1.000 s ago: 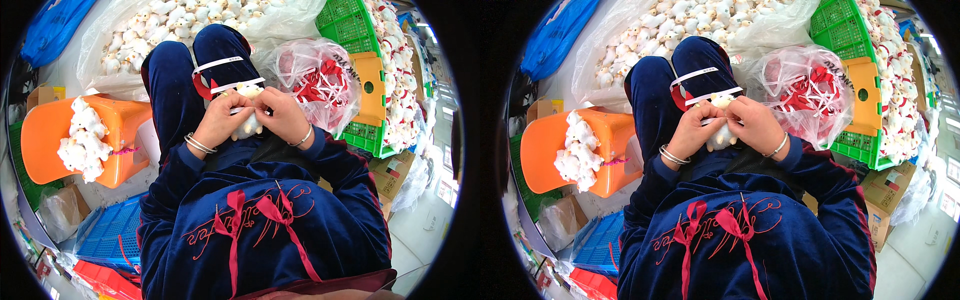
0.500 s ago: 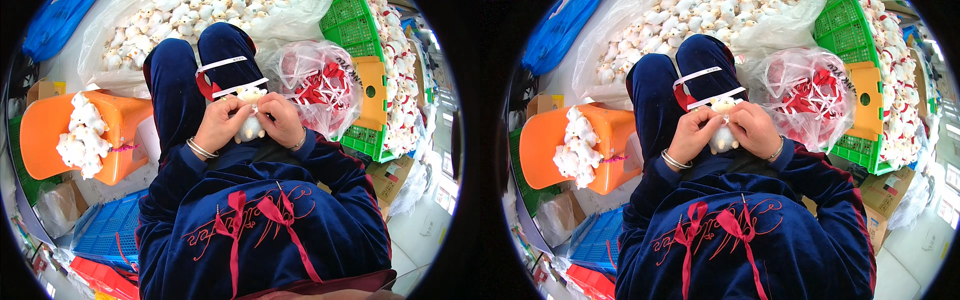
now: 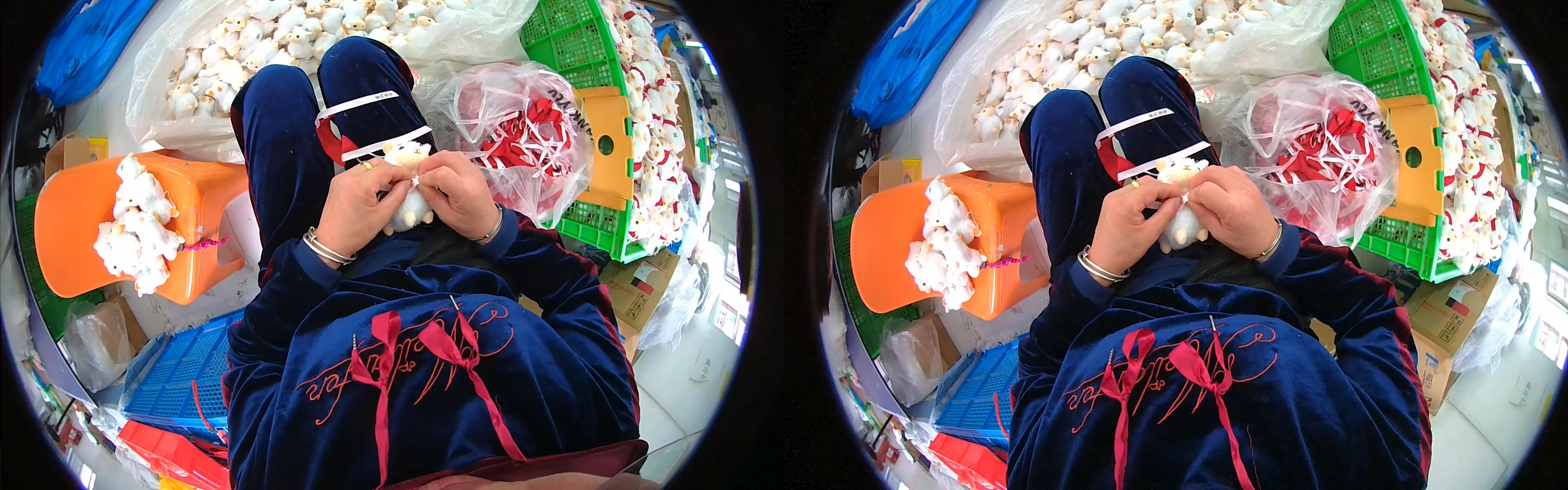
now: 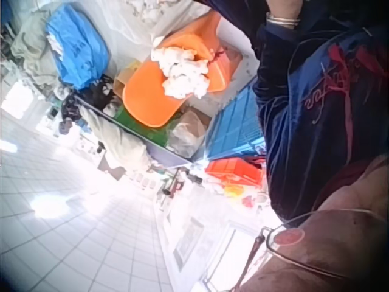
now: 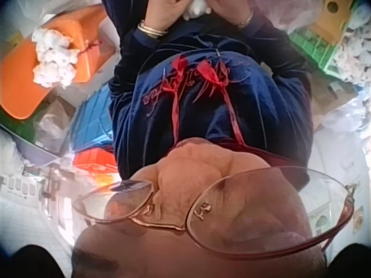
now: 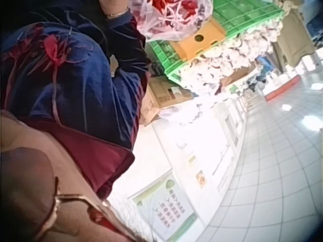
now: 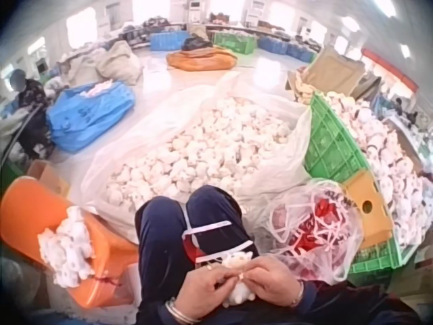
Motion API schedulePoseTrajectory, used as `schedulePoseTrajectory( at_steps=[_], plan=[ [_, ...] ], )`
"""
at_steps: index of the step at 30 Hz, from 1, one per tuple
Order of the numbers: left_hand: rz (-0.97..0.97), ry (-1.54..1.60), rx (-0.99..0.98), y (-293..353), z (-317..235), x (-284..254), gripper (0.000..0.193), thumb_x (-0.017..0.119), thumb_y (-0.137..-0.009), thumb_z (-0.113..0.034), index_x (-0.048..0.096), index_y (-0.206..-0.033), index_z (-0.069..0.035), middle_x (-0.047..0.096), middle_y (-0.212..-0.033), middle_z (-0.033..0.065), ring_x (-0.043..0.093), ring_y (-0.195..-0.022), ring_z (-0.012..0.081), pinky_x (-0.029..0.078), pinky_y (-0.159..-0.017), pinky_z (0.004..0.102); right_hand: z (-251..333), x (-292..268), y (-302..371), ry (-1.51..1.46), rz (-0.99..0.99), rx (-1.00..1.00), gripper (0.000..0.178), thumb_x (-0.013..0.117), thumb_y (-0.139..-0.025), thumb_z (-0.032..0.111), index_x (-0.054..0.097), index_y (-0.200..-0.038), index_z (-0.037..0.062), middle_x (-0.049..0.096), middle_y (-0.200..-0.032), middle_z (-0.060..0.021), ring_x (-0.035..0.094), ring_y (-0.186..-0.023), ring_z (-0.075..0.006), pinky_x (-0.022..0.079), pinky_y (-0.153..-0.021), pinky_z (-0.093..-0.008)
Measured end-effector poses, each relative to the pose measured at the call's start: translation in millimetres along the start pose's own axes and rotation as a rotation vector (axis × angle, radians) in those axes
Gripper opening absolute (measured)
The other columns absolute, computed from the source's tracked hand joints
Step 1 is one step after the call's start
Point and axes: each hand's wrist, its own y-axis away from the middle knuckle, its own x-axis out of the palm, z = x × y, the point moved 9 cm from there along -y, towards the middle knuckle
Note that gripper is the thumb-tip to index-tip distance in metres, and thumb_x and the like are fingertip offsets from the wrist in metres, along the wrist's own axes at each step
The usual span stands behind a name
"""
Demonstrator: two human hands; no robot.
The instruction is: The person ties white ribbons around the necks of small white stuffed toys. They pick up each toy, wrap the ribbon, and tie a knot or bow before placing the finished toy aside.
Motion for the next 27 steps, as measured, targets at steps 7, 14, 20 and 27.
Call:
schedulePoseTrajectory(
  at_steps=[7,14,20,27],
  plan=[
    [-0.029,0.000,-0.044,2.6,-1.1,1.7,0.009,0.072,-0.087,-0.006,0.071,-0.094,0.000,0.072,-0.083,0.0110,0.073,-0.074,0.0216,0.056,-0.069,0.0299,0.3,-1.1,0.4,-0.014,0.000,0.016,0.017,0.075,-0.080,0.004,0.061,-0.091,0.0074,0.066,-0.097,-0.0089,0.063,-0.084,-0.0304,0.046,-0.073,-0.0395],
    [-0.013,-0.024,-0.073,2.1,0.7,1.1,0.010,0.073,-0.087,-0.007,0.069,-0.092,0.000,0.072,-0.082,0.0114,0.072,-0.074,0.0212,0.056,-0.069,0.0303,1.1,0.8,-0.3,0.007,0.013,0.013,0.019,0.075,-0.080,0.004,0.059,-0.090,0.0077,0.065,-0.096,-0.0089,0.063,-0.085,-0.0306,0.046,-0.073,-0.0391],
    [0.016,0.037,-0.085,3.4,4.8,3.1,0.010,0.073,-0.088,-0.005,0.068,-0.094,0.001,0.071,-0.083,0.0108,0.071,-0.075,0.0205,0.056,-0.071,0.0301,-2.6,1.4,0.5,-0.004,0.004,0.057,0.019,0.074,-0.080,0.003,0.060,-0.092,0.0081,0.064,-0.095,-0.0097,0.063,-0.085,-0.0311,0.046,-0.074,-0.0394],
    [-0.015,0.022,0.030,5.5,-1.1,4.3,0.010,0.073,-0.086,-0.004,0.070,-0.095,-0.003,0.069,-0.087,0.0093,0.071,-0.077,0.0246,0.056,-0.069,0.0328,-1.1,1.9,-2.4,0.015,0.026,0.075,0.021,0.074,-0.080,0.002,0.064,-0.098,0.0071,0.064,-0.095,-0.0107,0.062,-0.084,-0.0322,0.047,-0.074,-0.0400]
  ],
)
